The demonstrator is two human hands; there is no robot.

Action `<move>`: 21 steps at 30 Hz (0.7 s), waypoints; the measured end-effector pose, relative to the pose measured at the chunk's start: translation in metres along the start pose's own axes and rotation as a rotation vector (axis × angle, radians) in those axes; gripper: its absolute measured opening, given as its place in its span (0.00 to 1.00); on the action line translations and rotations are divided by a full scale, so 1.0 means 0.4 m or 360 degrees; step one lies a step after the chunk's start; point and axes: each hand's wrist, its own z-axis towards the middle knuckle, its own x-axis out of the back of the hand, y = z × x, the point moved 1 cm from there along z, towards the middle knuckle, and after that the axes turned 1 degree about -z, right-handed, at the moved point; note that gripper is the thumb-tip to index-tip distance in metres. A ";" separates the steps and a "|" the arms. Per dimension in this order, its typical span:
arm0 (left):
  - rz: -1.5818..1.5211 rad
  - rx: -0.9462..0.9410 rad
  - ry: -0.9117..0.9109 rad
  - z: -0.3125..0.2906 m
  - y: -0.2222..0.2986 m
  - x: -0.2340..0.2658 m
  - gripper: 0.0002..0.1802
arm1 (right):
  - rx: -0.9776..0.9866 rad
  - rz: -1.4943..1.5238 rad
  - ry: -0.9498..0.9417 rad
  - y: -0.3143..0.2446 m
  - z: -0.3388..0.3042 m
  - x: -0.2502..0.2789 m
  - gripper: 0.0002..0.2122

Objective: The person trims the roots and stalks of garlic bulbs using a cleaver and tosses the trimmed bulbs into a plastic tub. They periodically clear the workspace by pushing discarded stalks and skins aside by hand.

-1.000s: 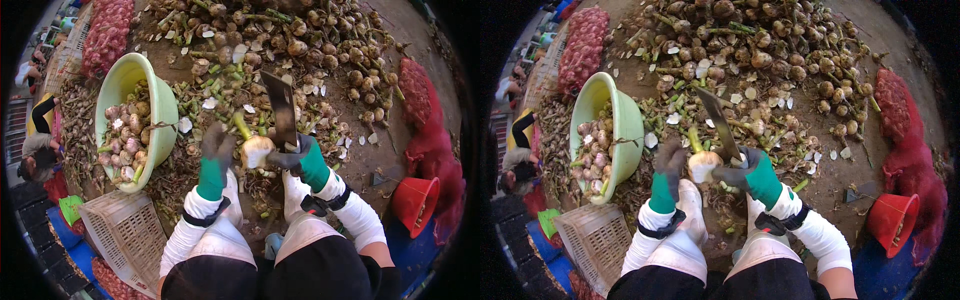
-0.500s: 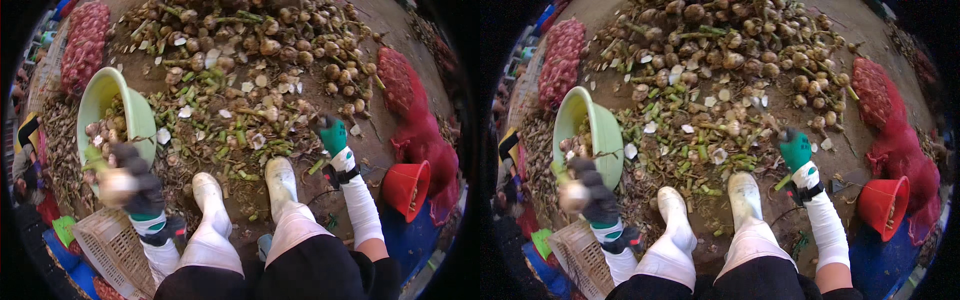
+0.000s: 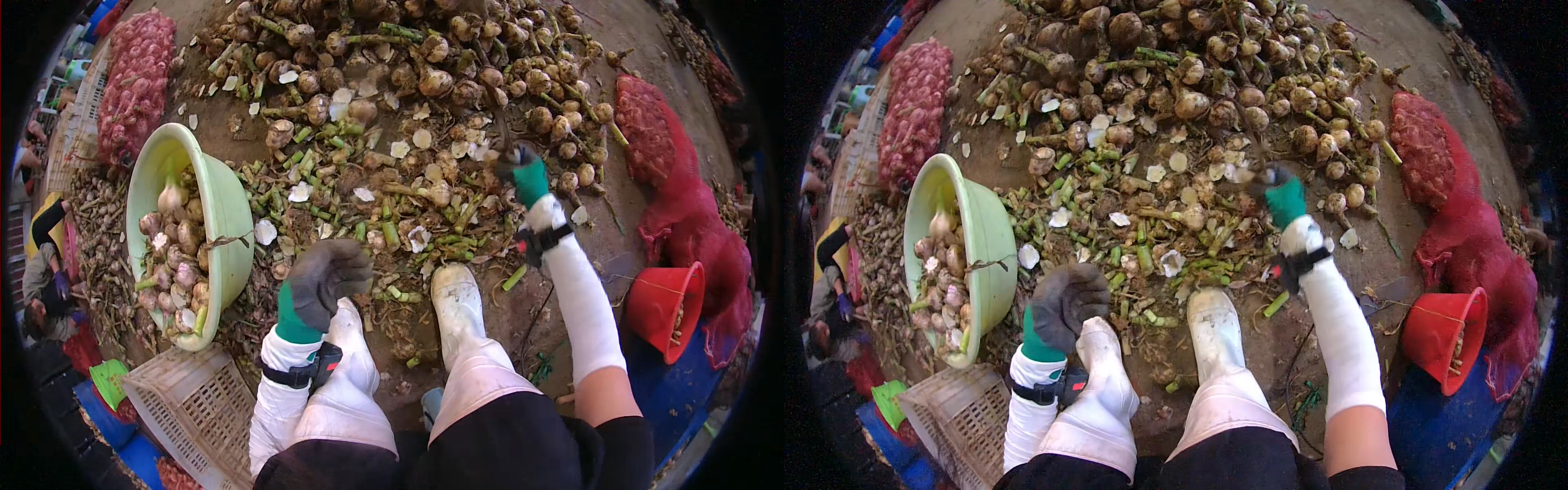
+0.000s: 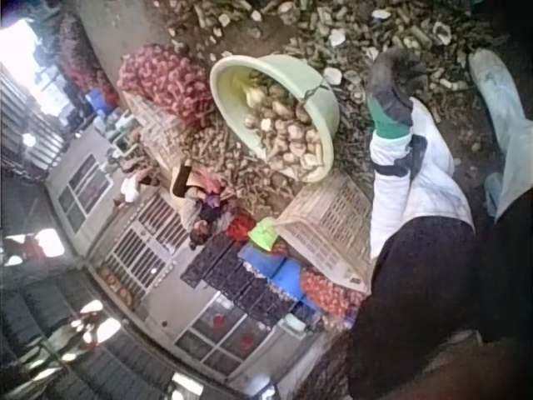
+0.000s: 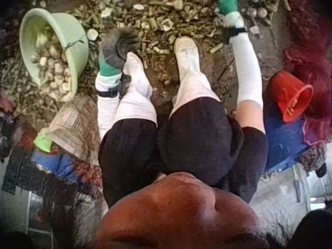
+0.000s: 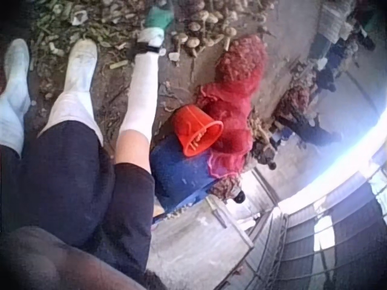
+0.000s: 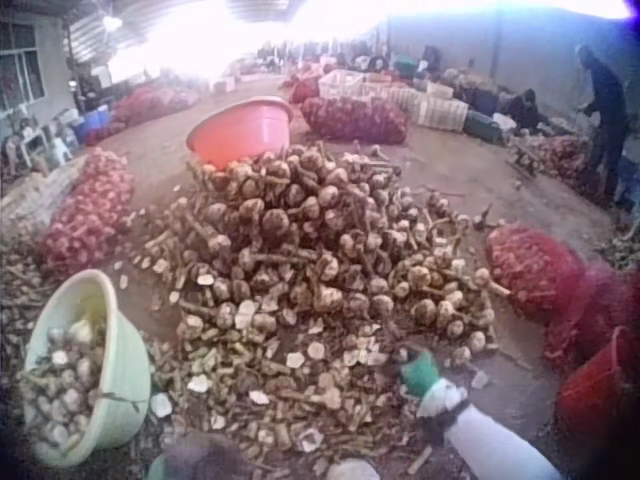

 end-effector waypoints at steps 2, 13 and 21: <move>0.0286 0.0246 0.0033 0.026 -0.012 0.015 0.20 | -0.0190 0.0748 -0.0438 -0.179 -0.172 -0.131 0.18; 0.0439 0.0140 -0.0380 0.034 -0.080 -0.002 0.25 | -0.0251 0.0137 0.0179 -0.278 -0.487 0.058 0.16; 0.0681 0.0142 -0.0408 0.136 -0.109 -0.051 0.19 | 0.0664 -0.1241 0.1534 -0.293 -0.786 0.883 0.17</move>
